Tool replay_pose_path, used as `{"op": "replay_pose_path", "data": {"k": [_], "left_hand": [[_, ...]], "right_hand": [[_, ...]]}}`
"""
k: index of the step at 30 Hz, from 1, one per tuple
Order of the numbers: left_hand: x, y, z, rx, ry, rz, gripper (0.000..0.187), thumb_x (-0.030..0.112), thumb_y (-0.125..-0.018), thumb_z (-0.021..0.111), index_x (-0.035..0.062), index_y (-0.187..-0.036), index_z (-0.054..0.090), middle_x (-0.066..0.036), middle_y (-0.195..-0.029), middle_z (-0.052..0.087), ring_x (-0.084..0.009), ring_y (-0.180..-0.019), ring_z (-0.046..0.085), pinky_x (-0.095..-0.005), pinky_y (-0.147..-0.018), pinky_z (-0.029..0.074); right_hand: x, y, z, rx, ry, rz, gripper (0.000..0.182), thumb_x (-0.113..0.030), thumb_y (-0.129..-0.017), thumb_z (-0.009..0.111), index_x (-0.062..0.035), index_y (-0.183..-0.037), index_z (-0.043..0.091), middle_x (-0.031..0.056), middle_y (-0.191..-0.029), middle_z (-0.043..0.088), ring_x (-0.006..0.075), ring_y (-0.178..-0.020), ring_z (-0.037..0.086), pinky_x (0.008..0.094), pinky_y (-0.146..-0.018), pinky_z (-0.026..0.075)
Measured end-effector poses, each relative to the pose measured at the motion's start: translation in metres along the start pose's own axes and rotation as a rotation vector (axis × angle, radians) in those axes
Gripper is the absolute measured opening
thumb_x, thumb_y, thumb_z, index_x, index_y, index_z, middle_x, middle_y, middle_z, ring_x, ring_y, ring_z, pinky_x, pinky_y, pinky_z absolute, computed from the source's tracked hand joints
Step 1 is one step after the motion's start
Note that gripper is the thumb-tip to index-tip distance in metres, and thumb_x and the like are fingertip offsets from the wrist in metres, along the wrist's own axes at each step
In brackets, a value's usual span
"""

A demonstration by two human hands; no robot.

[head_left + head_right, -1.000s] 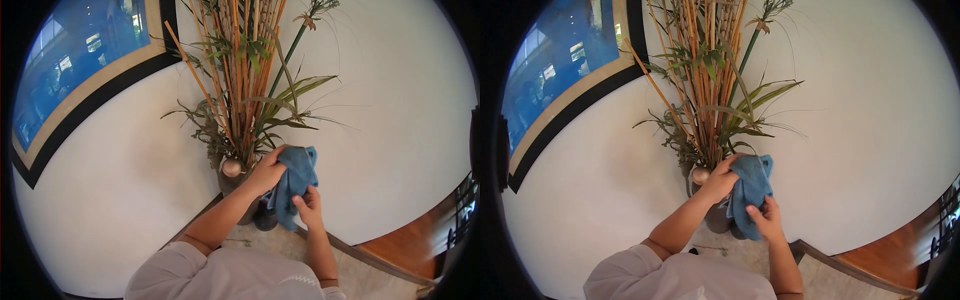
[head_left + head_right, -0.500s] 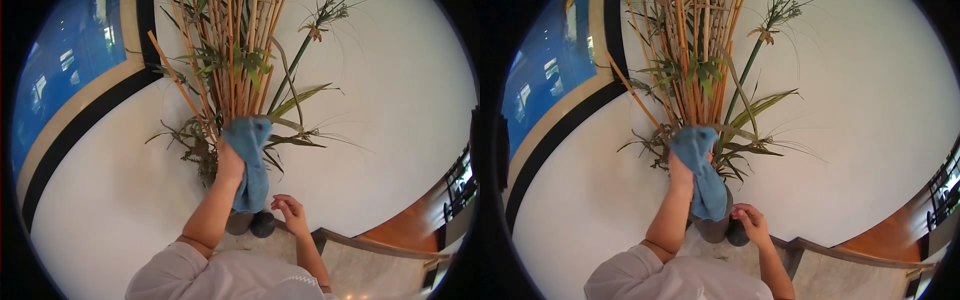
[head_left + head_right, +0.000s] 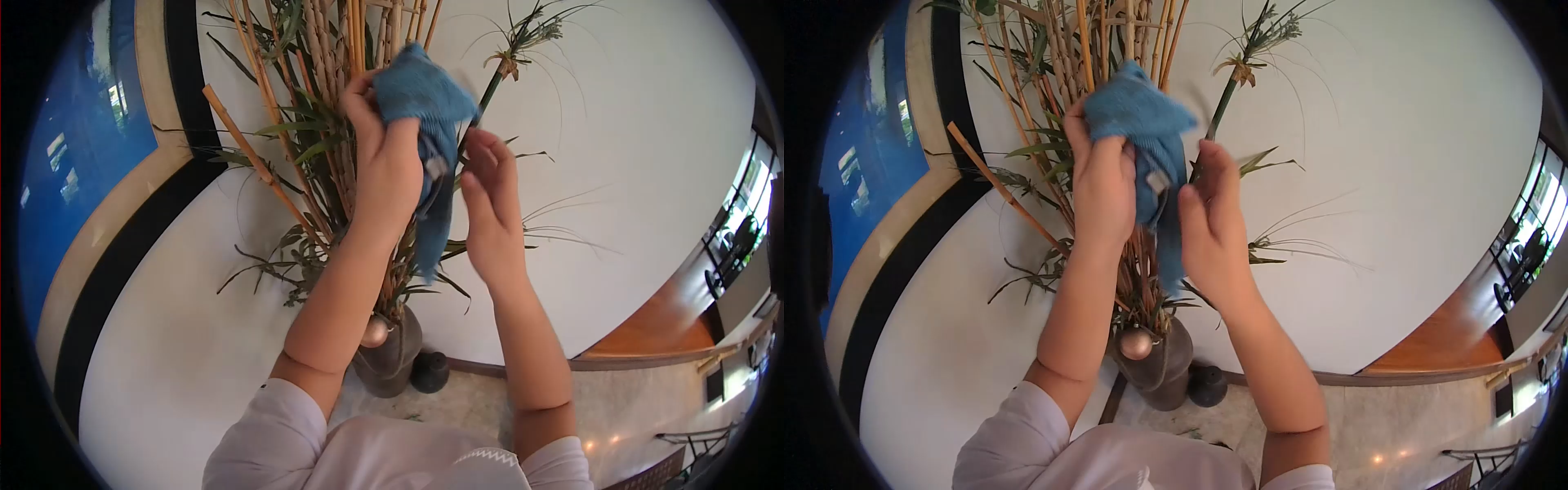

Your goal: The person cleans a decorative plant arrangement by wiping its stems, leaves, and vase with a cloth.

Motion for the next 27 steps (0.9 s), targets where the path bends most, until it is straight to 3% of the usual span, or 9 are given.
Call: {"op": "replay_pose_path", "data": {"k": [3, 5, 6, 9, 12, 15, 19, 20, 27], "left_hand": [[-0.003, -0.011, -0.006, 0.080, 0.169, 0.050, 0.040, 0.016, -0.087, 0.049, 0.0063, -0.120, 0.029, -0.006, -0.115, 0.040, -0.0138, -0.103, 0.042, -0.0333, -0.095, 0.032], [-0.004, -0.016, -0.007, 0.093, 0.227, 0.049, 0.040, 0.018, -0.087, 0.051, 0.0061, -0.120, 0.030, -0.007, -0.113, 0.041, -0.0143, -0.102, 0.043, -0.0356, -0.095, 0.032], [-0.006, -0.019, -0.004, 0.061, 0.229, 0.038, 0.040, 0.021, -0.087, 0.051, 0.0044, -0.119, 0.031, -0.008, -0.113, 0.042, -0.0144, -0.101, 0.043, -0.0327, -0.093, 0.032], [-0.013, -0.027, 0.007, -0.022, 0.184, 0.017, 0.042, 0.025, -0.087, 0.051, 0.0011, -0.118, 0.034, -0.010, -0.113, 0.044, -0.0148, -0.100, 0.044, -0.0268, -0.090, 0.033], [-0.021, -0.030, 0.019, -0.069, 0.109, -0.011, 0.046, 0.023, -0.085, 0.051, 0.0011, -0.122, 0.035, -0.010, -0.111, 0.045, -0.0161, -0.101, 0.045, -0.0278, -0.089, 0.036], [-0.037, -0.031, 0.026, -0.131, 0.055, -0.034, 0.048, 0.022, -0.085, 0.051, 0.0003, -0.125, 0.036, -0.013, -0.111, 0.045, -0.0180, -0.102, 0.046, -0.0294, -0.089, 0.037], [-0.028, -0.024, 0.049, -0.161, -0.435, 0.314, 0.047, 0.028, -0.088, 0.049, 0.0003, -0.125, 0.040, -0.021, -0.109, 0.046, -0.0297, -0.105, 0.048, -0.0343, -0.089, 0.038], [-0.029, -0.020, 0.055, -0.200, -0.548, 0.307, 0.044, 0.027, -0.089, 0.048, -0.0003, -0.123, 0.042, -0.024, -0.109, 0.045, -0.0366, -0.103, 0.049, -0.0385, -0.088, 0.040], [-0.038, -0.018, 0.077, -0.304, -0.642, 0.295, 0.039, 0.016, -0.089, 0.044, -0.0024, -0.123, 0.038, -0.028, -0.105, 0.047, -0.0434, -0.095, 0.051, -0.0459, -0.082, 0.042]], "right_hand": [[0.013, -0.021, -0.019, 0.185, 0.186, -0.091, 0.047, -0.002, -0.089, 0.041, 0.0038, -0.132, 0.023, 0.0220, -0.135, 0.030, 0.0267, -0.125, 0.035, 0.0360, -0.099, 0.033], [0.016, -0.038, -0.031, 0.290, 0.144, -0.149, 0.047, -0.006, -0.089, 0.046, 0.0041, -0.131, 0.026, 0.0205, -0.130, 0.038, 0.0244, -0.117, 0.042, 0.0346, -0.094, 0.038], [0.016, -0.046, -0.036, 0.341, 0.119, -0.178, 0.048, -0.008, -0.089, 0.048, 0.0042, -0.130, 0.027, 0.0197, -0.127, 0.042, 0.0232, -0.113, 0.046, 0.0339, -0.091, 0.040], [0.014, -0.077, -0.051, 0.330, -0.019, 0.010, 0.044, -0.017, -0.087, 0.057, 0.0032, -0.124, 0.041, 0.0134, -0.112, 0.054, 0.0200, -0.105, 0.053, 0.0300, -0.087, 0.043], [0.021, -0.099, -0.058, 0.266, -0.031, 0.095, 0.036, -0.022, -0.081, 0.065, 0.0029, -0.105, 0.058, 0.0082, -0.089, 0.063, 0.0139, -0.080, 0.058, 0.0276, -0.071, 0.045], [0.019, -0.102, -0.060, 0.249, -0.059, 0.099, 0.026, -0.022, -0.079, 0.066, 0.0008, -0.091, 0.064, 0.0057, -0.082, 0.063, 0.0127, -0.076, 0.057, 0.0265, -0.070, 0.044], [0.015, -0.101, -0.068, 0.272, -0.035, 0.028, 0.022, -0.022, -0.078, 0.068, -0.0012, -0.083, 0.064, 0.0002, -0.074, 0.058, 0.0074, -0.066, 0.046, 0.0212, -0.061, 0.036], [0.014, -0.100, -0.068, 0.261, -0.045, 0.025, 0.021, -0.022, -0.078, 0.068, -0.0015, -0.083, 0.064, -0.0003, -0.074, 0.057, 0.0070, -0.065, 0.044, 0.0210, -0.060, 0.035], [0.012, -0.102, -0.064, 0.139, -0.139, -0.004, 0.018, -0.018, -0.078, 0.070, -0.0023, -0.084, 0.064, -0.0010, -0.071, 0.055, 0.0052, -0.063, 0.042, 0.0197, -0.054, 0.032]]}}
Point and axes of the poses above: each hand's wrist, its own y-axis away from the middle knuckle, its own z-axis out of the palm, x = y × z, the point moved 8 cm from there along -y, towards the middle knuckle
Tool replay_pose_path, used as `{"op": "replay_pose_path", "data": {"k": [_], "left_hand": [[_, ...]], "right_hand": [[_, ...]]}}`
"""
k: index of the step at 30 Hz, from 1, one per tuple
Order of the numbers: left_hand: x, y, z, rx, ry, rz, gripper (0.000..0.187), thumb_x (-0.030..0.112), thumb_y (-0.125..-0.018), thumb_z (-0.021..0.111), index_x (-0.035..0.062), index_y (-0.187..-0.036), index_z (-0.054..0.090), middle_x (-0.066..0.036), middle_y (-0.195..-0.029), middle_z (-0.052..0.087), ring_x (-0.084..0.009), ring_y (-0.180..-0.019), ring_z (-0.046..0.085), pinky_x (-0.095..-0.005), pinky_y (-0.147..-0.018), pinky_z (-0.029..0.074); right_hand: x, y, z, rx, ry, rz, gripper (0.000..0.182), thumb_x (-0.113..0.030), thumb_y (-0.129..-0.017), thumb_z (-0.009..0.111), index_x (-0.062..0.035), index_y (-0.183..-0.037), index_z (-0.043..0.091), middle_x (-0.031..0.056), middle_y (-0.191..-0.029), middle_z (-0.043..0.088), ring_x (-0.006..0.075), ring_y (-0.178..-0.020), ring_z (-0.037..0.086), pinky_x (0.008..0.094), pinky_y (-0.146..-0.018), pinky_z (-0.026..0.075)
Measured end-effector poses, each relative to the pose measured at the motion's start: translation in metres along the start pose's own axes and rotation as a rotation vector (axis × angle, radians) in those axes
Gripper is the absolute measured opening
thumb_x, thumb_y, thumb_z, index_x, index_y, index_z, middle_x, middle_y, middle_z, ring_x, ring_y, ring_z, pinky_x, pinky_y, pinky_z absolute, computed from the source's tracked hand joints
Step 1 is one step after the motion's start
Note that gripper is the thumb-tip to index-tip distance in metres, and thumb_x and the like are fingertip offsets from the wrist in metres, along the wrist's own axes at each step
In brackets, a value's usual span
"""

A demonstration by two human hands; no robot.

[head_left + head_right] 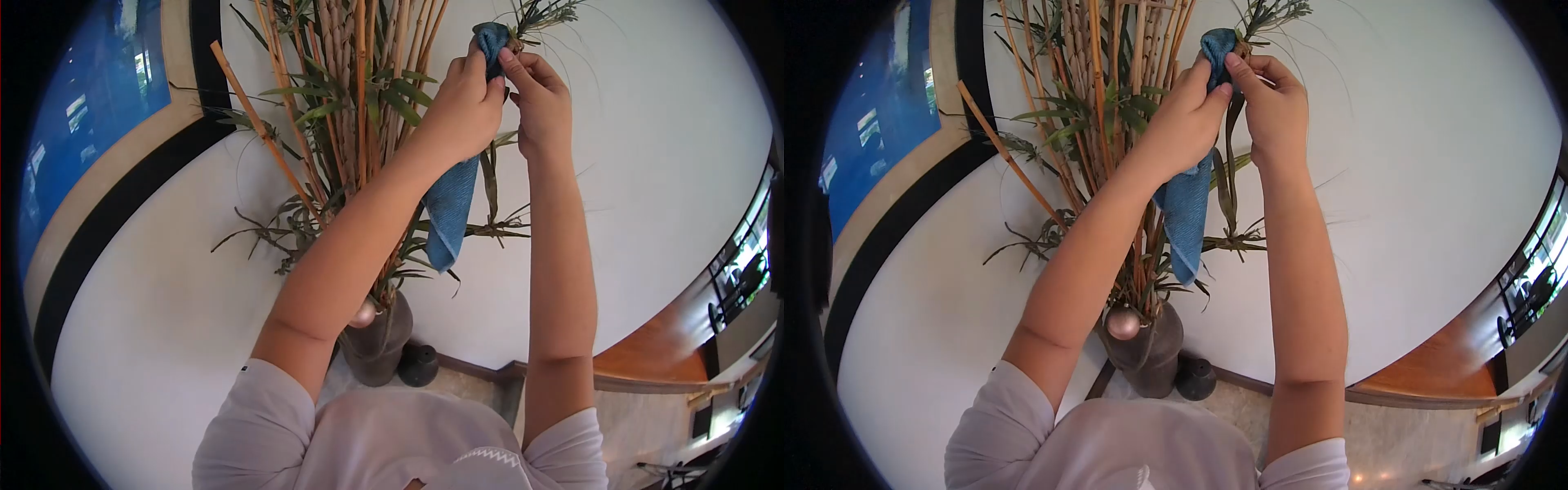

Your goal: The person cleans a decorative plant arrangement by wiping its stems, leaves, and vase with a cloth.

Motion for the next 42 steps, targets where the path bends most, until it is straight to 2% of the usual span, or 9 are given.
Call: {"op": "replay_pose_path", "data": {"k": [3, 6, 9, 12, 18, 21, 24, 29, 42], "left_hand": [[-0.004, -0.006, 0.001, 0.026, 0.021, -0.052, 0.029, 0.016, -0.090, 0.044, -0.0016, -0.114, 0.043, -0.025, -0.106, 0.053, -0.0389, -0.099, 0.052, -0.0394, -0.083, 0.040], [-0.001, -0.003, 0.005, -0.033, -0.025, -0.064, 0.026, 0.014, -0.090, 0.044, -0.0026, -0.110, 0.044, -0.026, -0.100, 0.054, -0.0400, -0.093, 0.052, -0.0420, -0.078, 0.041], [0.004, 0.004, 0.007, -0.011, -0.199, 0.006, 0.026, 0.004, -0.084, 0.046, -0.0064, -0.108, 0.042, -0.026, -0.088, 0.051, -0.0413, -0.086, 0.051, -0.0468, -0.074, 0.041], [0.013, 0.014, 0.006, 0.093, -0.309, 0.149, 0.029, 0.003, -0.084, 0.048, -0.0095, -0.109, 0.042, -0.024, -0.088, 0.050, -0.0387, -0.085, 0.051, -0.0444, -0.075, 0.042], [0.022, 0.024, 0.009, 0.030, -0.513, 0.170, 0.057, 0.001, -0.072, 0.059, -0.0132, -0.122, 0.035, -0.023, -0.099, 0.046, -0.0349, -0.091, 0.049, -0.0413, -0.079, 0.042], [0.037, 0.019, 0.003, 0.094, -0.551, 0.131, 0.051, -0.004, -0.075, 0.050, -0.0074, -0.124, 0.037, -0.023, -0.103, 0.046, -0.0390, -0.096, 0.048, -0.0421, -0.084, 0.040], [0.052, 0.019, 0.010, 0.123, -0.477, 0.129, 0.061, -0.008, -0.070, 0.049, -0.0072, -0.129, 0.033, -0.023, -0.107, 0.044, -0.0385, -0.102, 0.045, -0.0406, -0.088, 0.038], [0.042, 0.019, 0.013, 0.277, -0.264, 0.139, 0.050, -0.007, -0.075, 0.047, -0.0075, -0.124, 0.040, -0.023, -0.110, 0.043, -0.0377, -0.104, 0.041, -0.0420, -0.090, 0.036], [0.006, 0.043, 0.014, 0.106, -0.449, 0.069, 0.019, 0.005, -0.079, 0.052, -0.0016, -0.097, 0.054, -0.016, -0.086, 0.050, -0.0340, -0.085, 0.046, -0.0430, -0.076, 0.038]], "right_hand": [[0.002, -0.003, 0.001, -0.048, -0.041, 0.008, 0.020, -0.018, -0.077, 0.071, -0.0019, -0.086, 0.063, -0.0004, -0.072, 0.055, 0.0047, -0.063, 0.043, 0.0190, -0.053, 0.032], [0.000, -0.005, 0.002, -0.009, -0.052, -0.030, 0.023, -0.018, -0.075, 0.072, -0.0016, -0.088, 0.062, -0.0002, -0.071, 0.055, 0.0047, -0.061, 0.044, 0.0191, -0.053, 0.033], [0.001, -0.010, 0.000, -0.009, -0.036, -0.062, 0.027, -0.018, -0.074, 0.073, -0.0014, -0.091, 0.061, 0.0001, -0.072, 0.054, 0.0053, -0.058, 0.043, 0.0194, -0.052, 0.033], [0.005, -0.014, -0.004, -0.008, 0.000, -0.097, 0.030, -0.019, -0.073, 0.074, -0.0015, -0.094, 0.061, 0.0006, -0.074, 0.054, 0.0060, -0.058, 0.043, 0.0193, -0.053, 0.033], [-0.001, -0.006, -0.010, -0.008, 0.012, -0.028, 0.032, -0.018, -0.073, 0.073, -0.0018, -0.098, 0.060, 0.0016, -0.082, 0.054, 0.0071, -0.070, 0.046, 0.0198, -0.060, 0.035], [0.000, -0.003, -0.018, 0.037, 0.003, -0.022, 0.030, -0.015, -0.074, 0.072, -0.0015, -0.098, 0.060, 0.0010, -0.083, 0.055, 0.0073, -0.073, 0.047, 0.0195, -0.061, 0.035], [0.012, -0.007, -0.030, 0.039, -0.078, -0.009, 0.021, -0.010, -0.076, 0.068, -0.0032, -0.095, 0.061, -0.0016, -0.081, 0.054, 0.0051, -0.072, 0.045, 0.0198, -0.061, 0.035], [0.007, -0.001, -0.030, 0.039, -0.104, 0.035, 0.010, -0.010, -0.077, 0.067, -0.0083, -0.085, 0.061, -0.0072, -0.072, 0.048, 0.0023, -0.068, 0.039, 0.0199, -0.060, 0.029], [0.011, -0.007, -0.025, 0.007, -0.112, 0.027, 0.014, -0.020, -0.075, 0.071, -0.0133, -0.080, 0.060, -0.0092, -0.073, 0.051, 0.0015, -0.068, 0.040, 0.0203, -0.062, 0.026]]}}
Point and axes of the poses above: each hand's wrist, its own y-axis away from the middle knuckle, its own z-axis out of the palm, x = y × z, the point moved 8 cm from there along -y, towards the middle knuckle
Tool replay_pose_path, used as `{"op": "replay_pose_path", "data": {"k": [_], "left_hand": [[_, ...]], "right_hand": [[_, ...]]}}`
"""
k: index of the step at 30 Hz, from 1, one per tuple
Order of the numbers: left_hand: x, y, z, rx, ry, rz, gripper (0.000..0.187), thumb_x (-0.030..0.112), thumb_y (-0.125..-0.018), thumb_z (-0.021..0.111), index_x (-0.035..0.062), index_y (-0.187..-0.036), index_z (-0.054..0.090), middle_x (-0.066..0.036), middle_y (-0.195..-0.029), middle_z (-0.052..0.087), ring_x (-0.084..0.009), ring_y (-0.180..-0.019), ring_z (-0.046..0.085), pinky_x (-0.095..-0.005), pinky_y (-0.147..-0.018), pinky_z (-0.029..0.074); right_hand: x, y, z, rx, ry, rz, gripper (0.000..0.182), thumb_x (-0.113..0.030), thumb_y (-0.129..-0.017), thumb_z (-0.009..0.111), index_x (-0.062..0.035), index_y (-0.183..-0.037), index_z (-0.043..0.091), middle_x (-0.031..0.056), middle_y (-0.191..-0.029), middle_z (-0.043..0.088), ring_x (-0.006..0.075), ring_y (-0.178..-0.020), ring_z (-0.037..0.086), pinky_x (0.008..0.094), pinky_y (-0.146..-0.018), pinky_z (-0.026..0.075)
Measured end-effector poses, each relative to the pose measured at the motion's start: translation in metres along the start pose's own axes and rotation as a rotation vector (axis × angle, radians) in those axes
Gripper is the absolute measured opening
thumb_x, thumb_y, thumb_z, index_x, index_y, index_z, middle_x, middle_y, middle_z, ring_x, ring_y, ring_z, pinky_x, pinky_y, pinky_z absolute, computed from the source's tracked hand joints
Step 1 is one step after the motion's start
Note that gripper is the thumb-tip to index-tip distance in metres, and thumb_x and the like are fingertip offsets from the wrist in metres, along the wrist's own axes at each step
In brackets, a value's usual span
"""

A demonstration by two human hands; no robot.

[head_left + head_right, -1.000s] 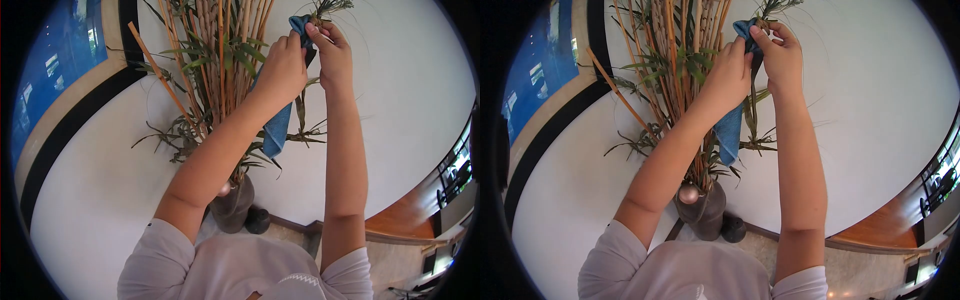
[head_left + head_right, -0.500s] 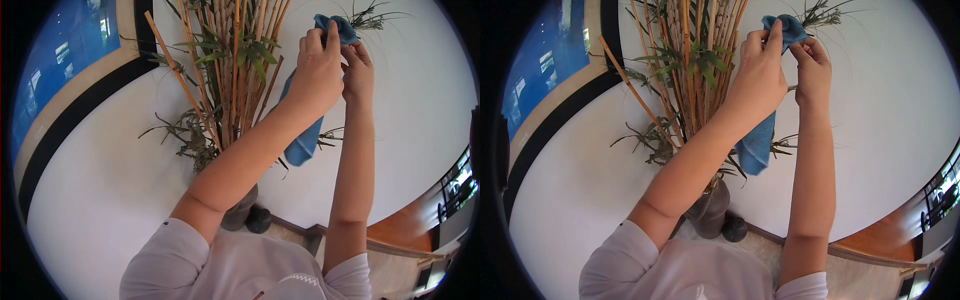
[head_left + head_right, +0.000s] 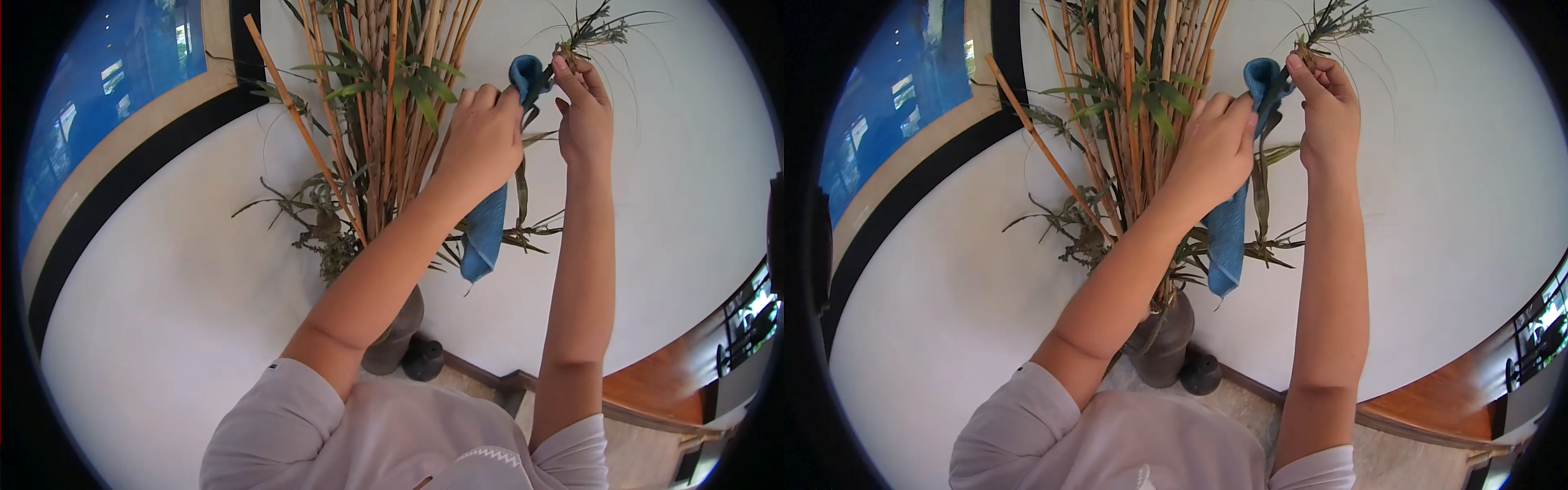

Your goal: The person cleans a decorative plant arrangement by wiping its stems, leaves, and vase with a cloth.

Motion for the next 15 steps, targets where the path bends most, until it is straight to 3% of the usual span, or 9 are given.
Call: {"op": "replay_pose_path", "data": {"k": [5, 15], "left_hand": [[-0.022, 0.036, 0.003, -0.096, -0.031, -0.051, 0.017, 0.002, -0.082, 0.048, -0.0029, -0.097, 0.054, -0.017, -0.088, 0.050, -0.0341, -0.085, 0.047, -0.0415, -0.076, 0.039], [-0.028, 0.074, -0.012, -0.207, -0.112, -0.117, 0.021, -0.004, -0.074, 0.049, -0.0028, -0.094, 0.054, -0.015, -0.090, 0.049, -0.0334, -0.089, 0.048, -0.0406, -0.078, 0.041]], "right_hand": [[0.011, -0.005, -0.005, 0.046, 0.029, 0.027, 0.017, -0.024, -0.074, 0.073, -0.0145, -0.079, 0.059, -0.0095, -0.073, 0.051, 0.0020, -0.070, 0.041, 0.0217, -0.064, 0.026], [0.009, -0.005, 0.007, 0.000, 0.034, -0.013, 0.019, -0.027, -0.073, 0.074, -0.0151, -0.077, 0.059, -0.0092, -0.072, 0.051, 0.0032, -0.070, 0.042, 0.0226, -0.065, 0.027]]}}
Point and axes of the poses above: each hand's wrist, its own y-axis away from the middle knuckle, its own z-axis out of the palm, x = y × z, the point moved 8 cm from there along -y, towards the middle knuckle
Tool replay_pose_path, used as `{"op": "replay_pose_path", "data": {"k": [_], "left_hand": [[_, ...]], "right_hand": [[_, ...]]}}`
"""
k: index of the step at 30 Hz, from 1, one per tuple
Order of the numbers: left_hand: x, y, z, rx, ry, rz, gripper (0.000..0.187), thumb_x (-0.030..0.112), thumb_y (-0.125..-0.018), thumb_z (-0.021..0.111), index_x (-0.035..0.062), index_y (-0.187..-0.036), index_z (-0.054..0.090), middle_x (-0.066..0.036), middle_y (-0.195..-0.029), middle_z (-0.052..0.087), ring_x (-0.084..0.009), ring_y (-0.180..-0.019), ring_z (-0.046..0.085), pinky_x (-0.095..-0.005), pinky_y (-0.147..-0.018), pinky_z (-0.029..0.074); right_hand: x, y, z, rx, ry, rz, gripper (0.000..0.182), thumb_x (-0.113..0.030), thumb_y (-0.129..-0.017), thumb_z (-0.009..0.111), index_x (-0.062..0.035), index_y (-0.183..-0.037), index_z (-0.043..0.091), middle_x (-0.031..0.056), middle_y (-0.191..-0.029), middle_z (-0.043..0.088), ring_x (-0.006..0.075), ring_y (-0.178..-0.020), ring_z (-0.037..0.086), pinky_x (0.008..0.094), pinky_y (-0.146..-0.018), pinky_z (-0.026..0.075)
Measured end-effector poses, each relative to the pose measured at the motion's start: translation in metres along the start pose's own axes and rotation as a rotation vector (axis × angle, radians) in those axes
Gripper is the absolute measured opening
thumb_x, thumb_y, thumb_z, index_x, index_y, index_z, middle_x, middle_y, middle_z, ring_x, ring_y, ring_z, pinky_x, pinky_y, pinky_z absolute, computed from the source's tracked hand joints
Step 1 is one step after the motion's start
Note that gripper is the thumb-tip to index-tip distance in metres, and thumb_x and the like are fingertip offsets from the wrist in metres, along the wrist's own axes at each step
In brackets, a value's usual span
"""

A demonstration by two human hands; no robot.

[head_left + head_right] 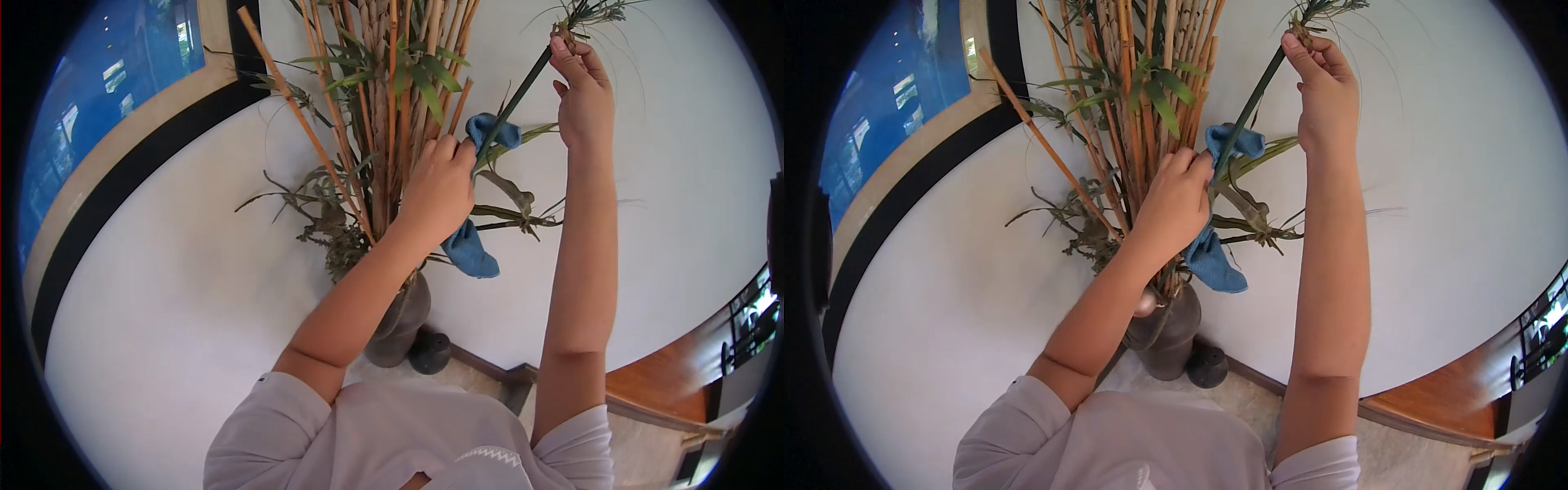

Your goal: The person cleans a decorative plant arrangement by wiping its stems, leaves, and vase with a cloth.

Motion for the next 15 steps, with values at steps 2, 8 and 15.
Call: {"op": "replay_pose_path", "data": {"k": [2, 8, 15], "left_hand": [[-0.001, 0.007, 0.001, -0.055, -0.088, 0.000, 0.022, -0.004, -0.073, 0.050, -0.0024, -0.095, 0.054, -0.015, -0.090, 0.049, -0.0329, -0.089, 0.048, -0.0401, -0.079, 0.042], [0.000, 0.017, -0.009, -0.077, -0.241, 0.019, 0.027, -0.003, -0.072, 0.052, -0.0012, -0.099, 0.056, -0.015, -0.092, 0.050, -0.0325, -0.091, 0.049, -0.0401, -0.082, 0.042], [-0.009, 0.010, -0.054, 0.138, -0.041, -0.061, 0.025, -0.002, -0.079, 0.049, -0.0032, -0.103, 0.056, -0.016, -0.096, 0.052, -0.0340, -0.092, 0.052, -0.0387, -0.079, 0.043]], "right_hand": [[0.002, 0.000, 0.000, 0.007, -0.019, 0.011, 0.019, -0.027, -0.073, 0.074, -0.0148, -0.078, 0.060, -0.0087, -0.072, 0.051, 0.0033, -0.070, 0.042, 0.0226, -0.065, 0.027], [0.002, -0.001, 0.003, -0.047, -0.003, 0.012, 0.018, -0.025, -0.074, 0.073, -0.0120, -0.080, 0.061, -0.0082, -0.072, 0.051, 0.0031, -0.070, 0.042, 0.0222, -0.066, 0.028], [-0.003, -0.001, 0.015, -0.114, 0.197, -0.011, 0.024, -0.034, -0.076, 0.069, -0.0160, -0.090, 0.063, -0.0041, -0.092, 0.058, 0.0094, -0.091, 0.049, 0.0282, -0.080, 0.030]]}}
Point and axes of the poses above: each hand's wrist, its own y-axis away from the middle knuckle, its own z-axis out of the palm, x = y × z, the point moved 8 cm from there along -y, towards the middle knuckle
